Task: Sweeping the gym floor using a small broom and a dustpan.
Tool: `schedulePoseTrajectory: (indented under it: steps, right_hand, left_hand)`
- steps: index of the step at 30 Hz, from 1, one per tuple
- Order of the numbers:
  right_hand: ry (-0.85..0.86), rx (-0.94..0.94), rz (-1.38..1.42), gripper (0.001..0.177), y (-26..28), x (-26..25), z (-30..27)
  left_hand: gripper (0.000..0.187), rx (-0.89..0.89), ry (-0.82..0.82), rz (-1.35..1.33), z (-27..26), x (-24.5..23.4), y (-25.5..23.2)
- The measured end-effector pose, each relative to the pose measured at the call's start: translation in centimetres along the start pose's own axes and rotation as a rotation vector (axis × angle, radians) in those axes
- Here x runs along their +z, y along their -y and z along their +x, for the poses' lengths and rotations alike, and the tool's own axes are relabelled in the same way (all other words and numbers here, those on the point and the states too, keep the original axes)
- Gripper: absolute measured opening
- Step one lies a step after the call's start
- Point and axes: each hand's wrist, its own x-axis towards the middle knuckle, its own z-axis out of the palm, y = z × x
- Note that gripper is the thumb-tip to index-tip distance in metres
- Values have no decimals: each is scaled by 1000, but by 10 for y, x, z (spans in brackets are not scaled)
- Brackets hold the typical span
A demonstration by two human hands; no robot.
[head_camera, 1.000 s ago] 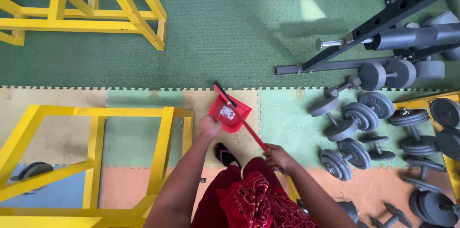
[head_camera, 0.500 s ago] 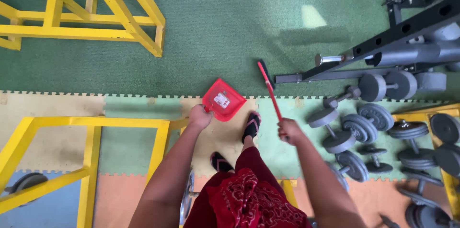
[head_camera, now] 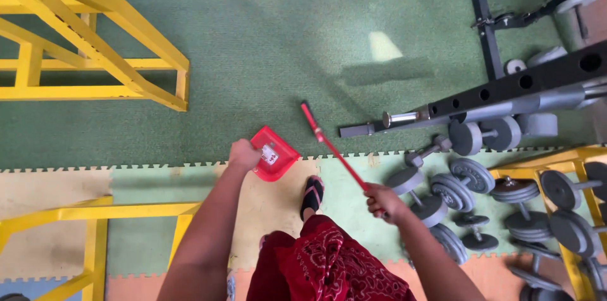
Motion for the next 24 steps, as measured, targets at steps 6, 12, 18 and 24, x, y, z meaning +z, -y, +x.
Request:
schedulePoseTrajectory:
  steps: [6,12,18,24]
  right_hand:
    - [-152,-208,-91,20,57,-18,72]
    - [-163,-258,-422,32,13,50,183]
    - [-7,-94,-441,47,2,114,57]
    - [28,28,-92,60,34,34,5]
  left_hand:
    - [34,12,-34,-23,10,-10,-20]
    - [41,-22,-8,27,13,-6,-60]
    - [35,29,-21,60,42,7,-62]
    - [33,49,83,-7,50,-56,-57]
